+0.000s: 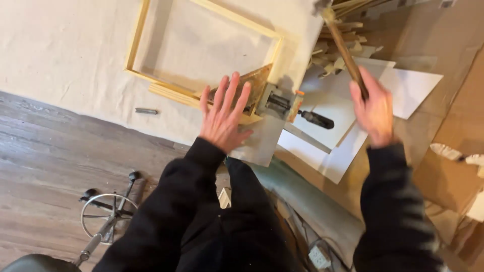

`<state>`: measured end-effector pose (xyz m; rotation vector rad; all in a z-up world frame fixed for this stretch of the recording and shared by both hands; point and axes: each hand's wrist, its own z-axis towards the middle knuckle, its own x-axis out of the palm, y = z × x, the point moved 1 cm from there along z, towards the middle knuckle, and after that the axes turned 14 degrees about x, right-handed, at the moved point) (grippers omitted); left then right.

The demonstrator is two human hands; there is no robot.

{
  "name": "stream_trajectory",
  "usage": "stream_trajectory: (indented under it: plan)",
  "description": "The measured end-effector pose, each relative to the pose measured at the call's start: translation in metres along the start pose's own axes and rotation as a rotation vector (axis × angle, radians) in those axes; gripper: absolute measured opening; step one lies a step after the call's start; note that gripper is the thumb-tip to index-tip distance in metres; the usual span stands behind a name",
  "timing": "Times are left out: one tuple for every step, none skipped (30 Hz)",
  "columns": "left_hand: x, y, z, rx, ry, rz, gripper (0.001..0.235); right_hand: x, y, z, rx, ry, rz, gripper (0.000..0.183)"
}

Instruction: Assembling wooden picture frame segments using glue, a corner clamp, and a hammer.

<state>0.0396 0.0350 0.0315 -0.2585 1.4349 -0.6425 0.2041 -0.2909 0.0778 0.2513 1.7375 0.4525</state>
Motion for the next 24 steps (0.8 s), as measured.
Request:
stream_trajectory:
  plan:
    - [-0.011,-0.008,-0.007,-0.019,-0.069,-0.035,0.122,0.007,-0.004,0.028,-0.138,-0.006,-0.043,0.036]
    - [-0.022,-0.016,-0.013,-0.038,-0.140,-0.069,0.119,0.015,-0.007,0.056,-0.277,-0.011,-0.083,0.034]
    - [-0.024,-0.021,-0.036,-0.054,-0.139,-0.061,0.119,0.021,-0.004,0.075,-0.288,0.001,-0.075,0.034]
    - [-0.026,-0.026,-0.058,-0.122,-0.212,-0.064,0.105,0.028,0.000,0.093,-0.321,0.004,-0.115,0.037]
    - [-0.029,-0.031,-0.081,-0.189,-0.287,-0.061,0.090,0.037,0.005,0.113,-0.356,0.005,-0.151,0.041]
    - [-0.025,-0.034,-0.100,-0.205,-0.288,-0.047,0.090,0.049,-0.001,0.132,-0.371,0.015,-0.139,0.041]
    - [-0.020,-0.036,-0.119,-0.330,-0.278,-0.041,0.084,0.059,-0.009,0.149,-0.360,0.023,-0.151,0.042]
    - [-0.014,-0.038,-0.139,-0.456,-0.268,-0.035,0.078,0.070,-0.017,0.165,-0.350,0.031,-0.163,0.043]
    - [0.001,-0.036,-0.151,-0.475,-0.257,-0.037,0.078,0.059,0.017,0.155,-0.351,0.053,-0.162,0.043]
    - [0.016,-0.034,-0.164,-0.660,-0.214,-0.252,0.075,0.045,0.052,0.145,-0.516,-0.189,-0.265,0.041]
    - [0.034,-0.031,-0.174,-0.826,-0.164,-0.481,0.072,0.025,0.084,0.133,-0.672,-0.439,-0.377,0.041]
    - [0.042,-0.038,-0.183,-0.831,-0.152,-0.495,0.072,0.028,0.051,0.119,-0.666,-0.425,-0.389,0.041]
    - [0.054,-0.032,-0.185,-0.882,-0.095,-0.548,0.061,0.032,0.023,0.117,-0.496,-0.139,-0.133,0.026]
    - [0.065,-0.027,-0.187,-0.932,-0.037,-0.600,0.052,0.036,-0.004,0.115,-0.321,0.146,0.121,0.015]
    - [0.070,-0.024,-0.186,-0.936,-0.033,-0.603,0.052,0.043,-0.027,0.099,-0.318,0.150,0.119,0.015]
    - [0.075,-0.022,-0.186,-0.952,-0.001,-0.542,0.049,0.055,-0.052,0.082,-0.126,0.637,0.237,0.017]
    - [0.080,-0.020,-0.187,-0.972,0.026,-0.476,0.051,0.067,-0.076,0.064,0.069,1.125,0.355,0.021]
    - [0.084,-0.020,-0.188,-0.979,0.024,-0.473,0.051,0.066,-0.061,0.053,0.066,1.132,0.355,0.021]
    - [0.085,-0.020,-0.190,-0.948,0.007,-0.441,0.054,0.066,-0.048,0.037,0.154,1.247,0.216,0.022]
    - [0.087,-0.021,-0.191,-0.917,-0.010,-0.409,0.056,0.065,-0.035,0.021,0.242,1.357,0.072,0.025]
    - [0.079,-0.023,-0.184,-0.918,0.002,-0.406,0.056,0.071,-0.041,0.015,0.249,1.363,0.081,0.025]
    - [0.070,-0.026,-0.177,-0.958,-0.030,-0.454,0.053,0.076,-0.047,0.010,0.335,1.359,0.161,0.027]
    - [0.065,-0.024,-0.166,-0.987,-0.066,-0.506,0.050,0.080,-0.054,0.008,0.422,1.340,0.239,0.031]
    - [0.069,-0.023,-0.167,-0.977,-0.058,-0.508,0.050,0.075,-0.050,0.006,0.430,1.332,0.246,0.031]
